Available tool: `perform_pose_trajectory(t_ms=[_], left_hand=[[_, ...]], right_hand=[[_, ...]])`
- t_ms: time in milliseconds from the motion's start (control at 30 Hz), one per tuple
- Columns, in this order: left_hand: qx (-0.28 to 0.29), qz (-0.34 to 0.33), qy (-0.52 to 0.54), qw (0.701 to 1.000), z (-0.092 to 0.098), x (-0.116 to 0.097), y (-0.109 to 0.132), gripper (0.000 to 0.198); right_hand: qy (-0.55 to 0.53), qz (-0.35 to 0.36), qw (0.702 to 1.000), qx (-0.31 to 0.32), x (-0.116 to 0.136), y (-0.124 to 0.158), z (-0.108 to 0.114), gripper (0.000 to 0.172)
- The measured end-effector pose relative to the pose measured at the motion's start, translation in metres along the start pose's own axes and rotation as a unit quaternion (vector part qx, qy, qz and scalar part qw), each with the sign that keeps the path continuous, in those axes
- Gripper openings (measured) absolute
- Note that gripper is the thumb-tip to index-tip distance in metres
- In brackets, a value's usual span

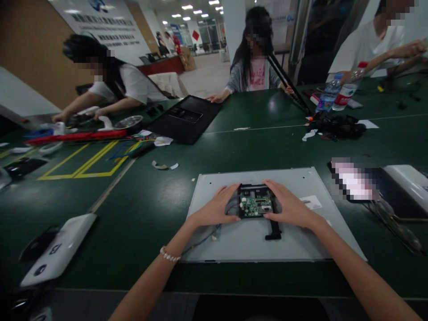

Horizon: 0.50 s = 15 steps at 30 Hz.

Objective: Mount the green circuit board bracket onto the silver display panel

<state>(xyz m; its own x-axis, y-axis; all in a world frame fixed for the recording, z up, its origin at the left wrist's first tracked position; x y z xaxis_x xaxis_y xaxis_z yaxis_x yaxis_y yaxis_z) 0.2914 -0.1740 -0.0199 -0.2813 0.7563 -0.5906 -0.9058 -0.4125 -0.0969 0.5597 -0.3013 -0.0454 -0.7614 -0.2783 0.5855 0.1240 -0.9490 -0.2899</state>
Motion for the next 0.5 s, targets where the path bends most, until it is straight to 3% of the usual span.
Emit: perform_pose_trajectory(t_ms=[133, 233, 300, 367, 500], left_hand=[[0.002, 0.001, -0.008, 1.000, 0.019, 0.006, 0.005, 0.089], [-0.092, 0.037, -0.076, 0.992, 0.056, 0.038, 0.006, 0.057], [-0.204, 0.098, -0.158, 0.961, 0.086, 0.071, 0.008, 0.046], [-0.277, 0.176, -0.239, 0.914, 0.114, 0.106, 0.013, 0.043], [-0.264, 0.308, -0.361, 0.839, 0.150, 0.158, 0.031, 0.047]], right_hand=[[0.011, 0.006, 1.000, -0.004, -0.001, 0.002, -0.001, 0.096], [0.015, 0.002, 1.000, 0.003, 0.001, 0.003, 0.000, 0.095], [0.015, 0.002, 1.000, 0.004, 0.003, 0.003, 0.001, 0.094], [0.014, -0.002, 1.000, 0.007, 0.004, 0.003, 0.003, 0.093], [0.016, -0.007, 1.000, 0.013, 0.002, 0.002, 0.002, 0.093]])
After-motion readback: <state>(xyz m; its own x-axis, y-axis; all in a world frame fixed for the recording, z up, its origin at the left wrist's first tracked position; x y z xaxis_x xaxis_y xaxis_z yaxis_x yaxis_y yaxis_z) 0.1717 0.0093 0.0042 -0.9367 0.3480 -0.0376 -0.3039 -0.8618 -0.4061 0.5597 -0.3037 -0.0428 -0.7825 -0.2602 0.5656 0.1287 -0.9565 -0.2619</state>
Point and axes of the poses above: each hand's wrist, its own y-axis away from the middle knuckle, its own z-axis out of the back of the hand, x = y × z, the point moved 1 cm from there along -y, towards the middle knuckle, and after that the axes turned 6 degrees about -x, right-handed, at the moved point
